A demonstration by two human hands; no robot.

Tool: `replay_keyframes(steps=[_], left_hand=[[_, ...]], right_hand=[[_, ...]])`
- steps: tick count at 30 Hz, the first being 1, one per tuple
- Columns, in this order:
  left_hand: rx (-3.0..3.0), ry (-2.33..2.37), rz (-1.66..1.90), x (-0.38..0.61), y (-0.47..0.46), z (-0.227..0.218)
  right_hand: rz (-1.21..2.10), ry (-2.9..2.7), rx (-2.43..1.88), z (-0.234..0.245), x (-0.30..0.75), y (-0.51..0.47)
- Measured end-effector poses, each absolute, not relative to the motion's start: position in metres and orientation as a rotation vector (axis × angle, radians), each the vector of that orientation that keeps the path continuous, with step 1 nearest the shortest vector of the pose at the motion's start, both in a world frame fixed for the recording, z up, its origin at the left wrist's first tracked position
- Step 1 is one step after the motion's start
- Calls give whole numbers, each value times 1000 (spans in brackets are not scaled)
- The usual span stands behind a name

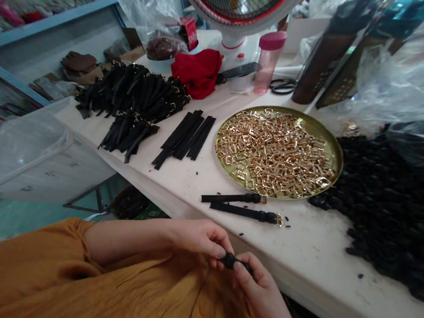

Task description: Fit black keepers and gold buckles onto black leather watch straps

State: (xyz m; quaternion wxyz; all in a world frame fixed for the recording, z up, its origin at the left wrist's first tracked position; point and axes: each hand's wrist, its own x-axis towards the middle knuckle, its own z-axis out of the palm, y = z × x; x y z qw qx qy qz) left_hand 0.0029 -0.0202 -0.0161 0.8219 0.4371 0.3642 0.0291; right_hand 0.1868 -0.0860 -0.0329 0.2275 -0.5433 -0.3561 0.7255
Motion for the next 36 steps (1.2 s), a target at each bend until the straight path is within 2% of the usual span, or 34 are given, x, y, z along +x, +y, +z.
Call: replay_keyframes(steps=[4, 11, 13, 17, 20, 29, 36], left_hand=[[887, 752, 102, 1, -27, -16], [1152, 800, 73, -2, -28, -9], [1336, 825, 39, -3, -29, -4], [1832, 911, 8, -1, -31, 7], [1991, 961, -25, 1, -32, 12], [1750, 946, -154, -5, -20, 8], [1516, 856, -87, -7, -19, -4]], right_hand=[[2081, -935, -1461, -28, 185, -87], [2124, -862, -1460, -31, 179, -97], [2029, -938, -1496, -33, 176, -99], [1636, -1217, -1600, -37, 172, -97], [1617, -1273, -1599, -41, 172, -93], [1651, -1136, -1597, -40, 167, -100], [1814, -1151, -1578, -40, 172, -95]])
